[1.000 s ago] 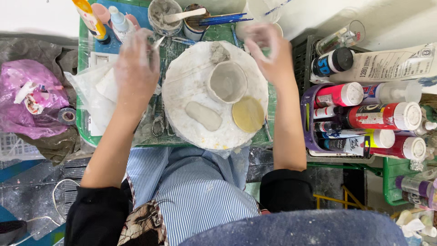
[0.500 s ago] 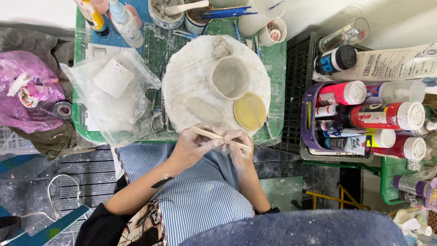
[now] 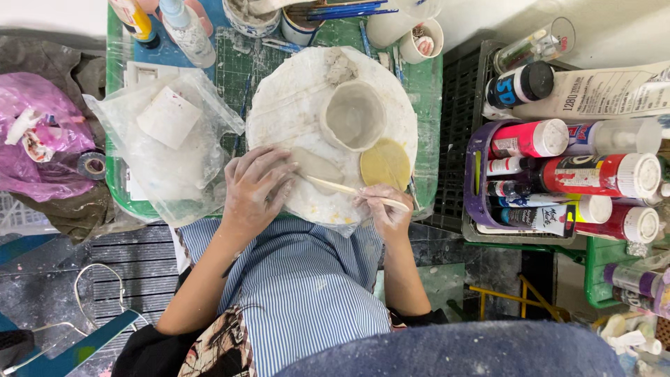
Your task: The person works with a small clay pot on a rotating wheel, using a wet sponge and a thin wooden tool to smooth and shape the exterior. The person also rolls a piece of clay by hand on the work surface and attaches it to the side of the pot.
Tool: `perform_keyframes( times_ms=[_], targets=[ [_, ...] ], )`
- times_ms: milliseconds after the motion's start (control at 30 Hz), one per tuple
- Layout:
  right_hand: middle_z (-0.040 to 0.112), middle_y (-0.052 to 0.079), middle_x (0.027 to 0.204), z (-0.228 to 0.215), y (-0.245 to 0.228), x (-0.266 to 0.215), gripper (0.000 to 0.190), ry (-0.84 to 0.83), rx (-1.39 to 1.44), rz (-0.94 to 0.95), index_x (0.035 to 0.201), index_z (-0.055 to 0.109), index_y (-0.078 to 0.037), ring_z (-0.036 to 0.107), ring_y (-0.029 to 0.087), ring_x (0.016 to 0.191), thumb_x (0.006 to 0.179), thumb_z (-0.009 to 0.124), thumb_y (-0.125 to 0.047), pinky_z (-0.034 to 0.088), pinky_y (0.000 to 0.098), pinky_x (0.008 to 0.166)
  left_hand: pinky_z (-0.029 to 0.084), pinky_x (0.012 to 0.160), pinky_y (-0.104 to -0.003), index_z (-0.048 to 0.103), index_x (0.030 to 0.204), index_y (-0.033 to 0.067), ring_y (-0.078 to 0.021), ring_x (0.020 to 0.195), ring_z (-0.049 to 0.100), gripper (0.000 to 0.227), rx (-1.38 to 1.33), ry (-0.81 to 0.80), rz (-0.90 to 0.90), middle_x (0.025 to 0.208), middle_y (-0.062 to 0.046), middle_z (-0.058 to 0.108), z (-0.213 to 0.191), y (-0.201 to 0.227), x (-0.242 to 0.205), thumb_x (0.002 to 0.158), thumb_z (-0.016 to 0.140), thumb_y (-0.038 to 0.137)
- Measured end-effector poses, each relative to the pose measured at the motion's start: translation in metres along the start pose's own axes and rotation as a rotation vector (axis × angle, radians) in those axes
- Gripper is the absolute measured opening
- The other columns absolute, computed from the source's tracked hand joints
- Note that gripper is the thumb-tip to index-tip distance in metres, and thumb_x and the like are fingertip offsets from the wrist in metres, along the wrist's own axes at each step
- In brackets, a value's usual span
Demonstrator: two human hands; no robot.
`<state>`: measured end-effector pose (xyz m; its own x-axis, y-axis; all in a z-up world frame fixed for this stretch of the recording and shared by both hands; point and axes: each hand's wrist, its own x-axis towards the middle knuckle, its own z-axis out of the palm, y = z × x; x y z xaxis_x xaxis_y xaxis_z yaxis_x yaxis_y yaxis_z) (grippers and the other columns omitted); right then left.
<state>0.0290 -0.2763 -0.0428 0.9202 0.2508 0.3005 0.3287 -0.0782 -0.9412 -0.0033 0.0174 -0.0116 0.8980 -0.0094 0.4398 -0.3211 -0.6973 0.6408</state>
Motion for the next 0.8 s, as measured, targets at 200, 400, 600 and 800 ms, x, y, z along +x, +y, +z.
perform_keyframes(
  times_ms=[200,400,600,800],
  targets=[
    [0.075,0.014,0.090,-0.002,-0.024,0.014,0.008,-0.114,-0.199,-0.138,0.098,0.070,0.002,0.075,0.024,0.081,0.091,0.069,0.004,0.060,0.0331,0.073,0.035,0.112,-0.047,0.073,0.125,0.0197,-0.0255,0.135,0.052,0.037,0.006,0.011,0.018,0.139,0.000,0.063,0.006,-0.009,-0.002,0.089,0.079,0.021],
    [0.075,0.011,0.088,0.006,-0.042,0.026,0.015,-0.167,-0.300,-0.212,0.097,0.071,-0.001,0.075,0.025,0.080,0.083,0.074,0.004,0.060,0.0335,0.073,0.035,0.113,-0.047,0.073,0.125,0.0193,-0.0254,0.135,0.053,0.038,-0.016,0.015,0.009,0.139,0.000,0.063,0.006,-0.010,-0.003,0.088,0.079,0.021],
    [0.076,0.008,0.088,0.008,-0.044,0.026,0.017,-0.157,-0.346,-0.255,0.095,0.073,-0.002,0.074,0.025,0.081,0.080,0.078,0.004,0.060,0.0339,0.075,0.034,0.112,-0.047,0.073,0.123,0.0190,-0.0247,0.135,0.053,0.037,-0.022,0.019,0.016,0.139,0.000,0.064,0.007,-0.013,-0.004,0.087,0.080,0.022],
    [0.076,0.008,0.091,0.009,-0.050,0.027,0.016,-0.185,-0.368,-0.260,0.095,0.072,-0.001,0.074,0.025,0.082,0.081,0.080,0.000,0.059,0.0338,0.075,0.034,0.112,-0.046,0.073,0.123,0.0197,-0.0238,0.135,0.053,0.036,-0.024,0.027,0.012,0.139,0.001,0.064,0.009,-0.015,-0.005,0.087,0.081,0.023]
  ],
)
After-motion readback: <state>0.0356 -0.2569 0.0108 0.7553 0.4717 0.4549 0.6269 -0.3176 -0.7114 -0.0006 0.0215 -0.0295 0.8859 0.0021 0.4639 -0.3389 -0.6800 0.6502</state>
